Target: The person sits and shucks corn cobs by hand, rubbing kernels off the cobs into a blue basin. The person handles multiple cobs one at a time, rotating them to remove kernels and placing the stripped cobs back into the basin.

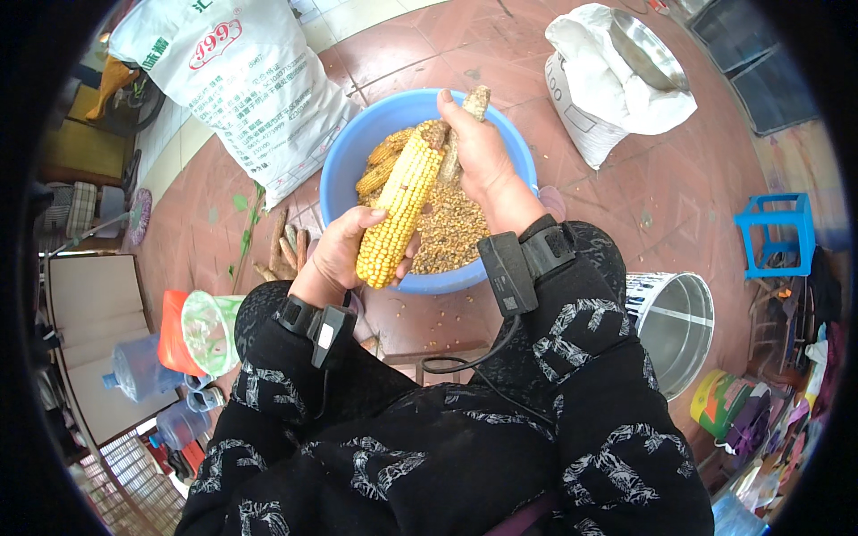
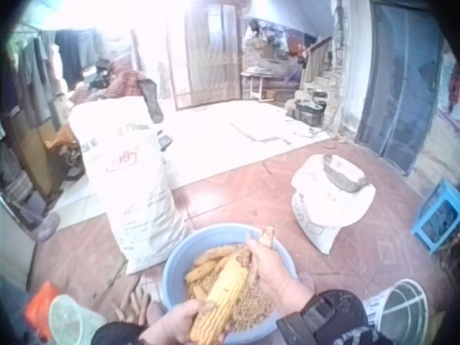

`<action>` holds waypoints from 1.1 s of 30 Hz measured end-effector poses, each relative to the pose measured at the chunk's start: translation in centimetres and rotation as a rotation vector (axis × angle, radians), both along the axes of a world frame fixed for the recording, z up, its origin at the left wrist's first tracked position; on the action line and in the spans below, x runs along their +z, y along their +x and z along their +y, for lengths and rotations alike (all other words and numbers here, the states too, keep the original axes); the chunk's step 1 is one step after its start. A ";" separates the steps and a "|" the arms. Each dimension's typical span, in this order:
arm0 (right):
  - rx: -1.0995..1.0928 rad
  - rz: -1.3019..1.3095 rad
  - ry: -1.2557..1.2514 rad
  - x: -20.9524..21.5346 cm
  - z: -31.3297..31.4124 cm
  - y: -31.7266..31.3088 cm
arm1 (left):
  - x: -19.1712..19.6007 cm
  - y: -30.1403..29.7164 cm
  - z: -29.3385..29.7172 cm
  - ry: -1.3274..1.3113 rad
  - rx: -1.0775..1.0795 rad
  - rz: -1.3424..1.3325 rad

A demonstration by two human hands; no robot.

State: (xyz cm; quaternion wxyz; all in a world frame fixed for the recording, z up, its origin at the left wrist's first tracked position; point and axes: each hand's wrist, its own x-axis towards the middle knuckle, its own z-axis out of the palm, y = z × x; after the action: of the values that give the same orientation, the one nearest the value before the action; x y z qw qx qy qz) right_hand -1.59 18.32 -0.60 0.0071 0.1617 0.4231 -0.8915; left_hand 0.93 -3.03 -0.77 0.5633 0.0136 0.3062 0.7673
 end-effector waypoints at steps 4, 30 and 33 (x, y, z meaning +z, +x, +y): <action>-0.038 -0.022 0.121 -0.6 0.5 -0.5 | 0.0 0.0 0.5 -0.130 0.127 0.137; -0.200 -0.157 0.658 -0.9 -0.3 -0.2 | -0.5 1.8 2.2 -1.101 0.359 1.619; -0.172 -0.110 0.521 -1.1 -0.2 -0.2 | -0.3 1.2 1.3 -0.697 0.239 0.914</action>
State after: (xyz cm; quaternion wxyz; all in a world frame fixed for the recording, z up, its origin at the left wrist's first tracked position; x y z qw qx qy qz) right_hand -1.80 18.13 -1.72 -0.0874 0.2415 0.6217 -0.7399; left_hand 2.09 -1.74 -1.03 0.2549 0.1224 0.7517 0.5958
